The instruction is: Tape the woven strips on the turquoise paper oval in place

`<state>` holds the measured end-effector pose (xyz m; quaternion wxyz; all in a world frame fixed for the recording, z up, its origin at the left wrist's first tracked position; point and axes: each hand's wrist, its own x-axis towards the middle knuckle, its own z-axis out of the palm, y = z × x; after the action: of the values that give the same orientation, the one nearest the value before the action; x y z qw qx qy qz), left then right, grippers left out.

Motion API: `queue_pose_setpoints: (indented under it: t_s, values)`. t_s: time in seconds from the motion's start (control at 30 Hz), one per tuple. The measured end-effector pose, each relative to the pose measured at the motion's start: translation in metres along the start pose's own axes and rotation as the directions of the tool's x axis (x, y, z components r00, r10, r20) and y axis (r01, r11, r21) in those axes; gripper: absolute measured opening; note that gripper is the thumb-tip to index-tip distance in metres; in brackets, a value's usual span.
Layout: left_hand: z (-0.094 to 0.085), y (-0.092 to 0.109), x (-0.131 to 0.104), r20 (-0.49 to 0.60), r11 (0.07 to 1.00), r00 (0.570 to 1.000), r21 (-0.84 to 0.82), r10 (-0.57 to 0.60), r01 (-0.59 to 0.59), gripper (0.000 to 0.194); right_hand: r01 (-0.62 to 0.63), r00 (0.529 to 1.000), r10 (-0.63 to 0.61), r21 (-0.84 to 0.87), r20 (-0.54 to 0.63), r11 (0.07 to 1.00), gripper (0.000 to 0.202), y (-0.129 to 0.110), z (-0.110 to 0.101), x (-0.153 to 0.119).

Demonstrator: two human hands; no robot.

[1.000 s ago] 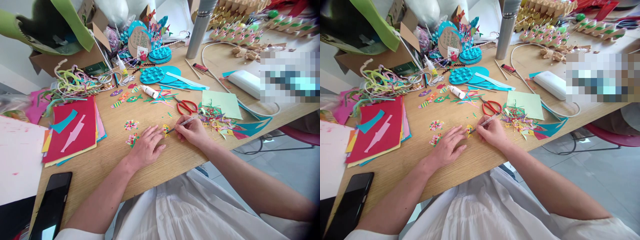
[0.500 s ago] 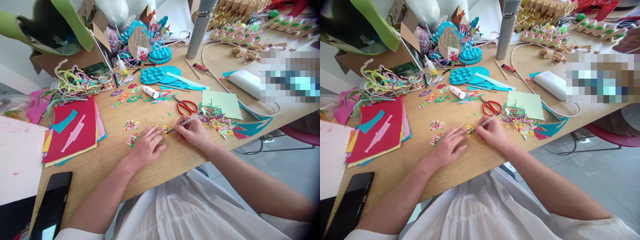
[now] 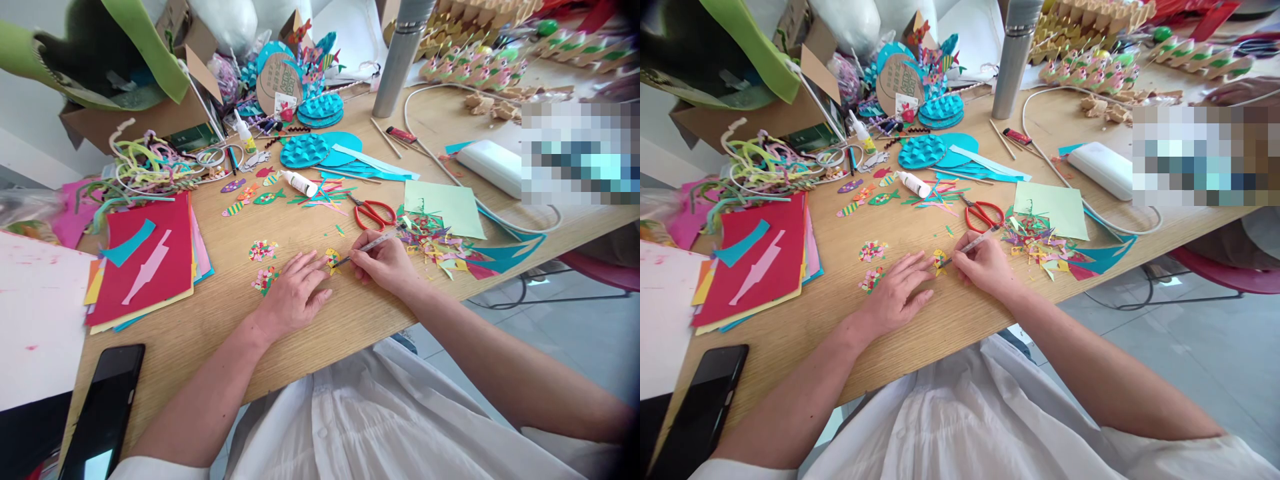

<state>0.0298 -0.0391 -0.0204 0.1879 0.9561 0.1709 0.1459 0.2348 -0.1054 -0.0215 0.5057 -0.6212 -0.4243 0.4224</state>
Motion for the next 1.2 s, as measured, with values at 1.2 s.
queue_pose_setpoints:
  t_s: [1.2]
  values:
    - [-0.0009, 0.0004, 0.0003, 0.011, 1.000, 1.000, -0.009, -0.013, 0.013, 0.024, -0.002, 1.000, 0.002, -0.018, -0.002, 1.000, 0.011, -0.0018, 0.0015, -0.0010]
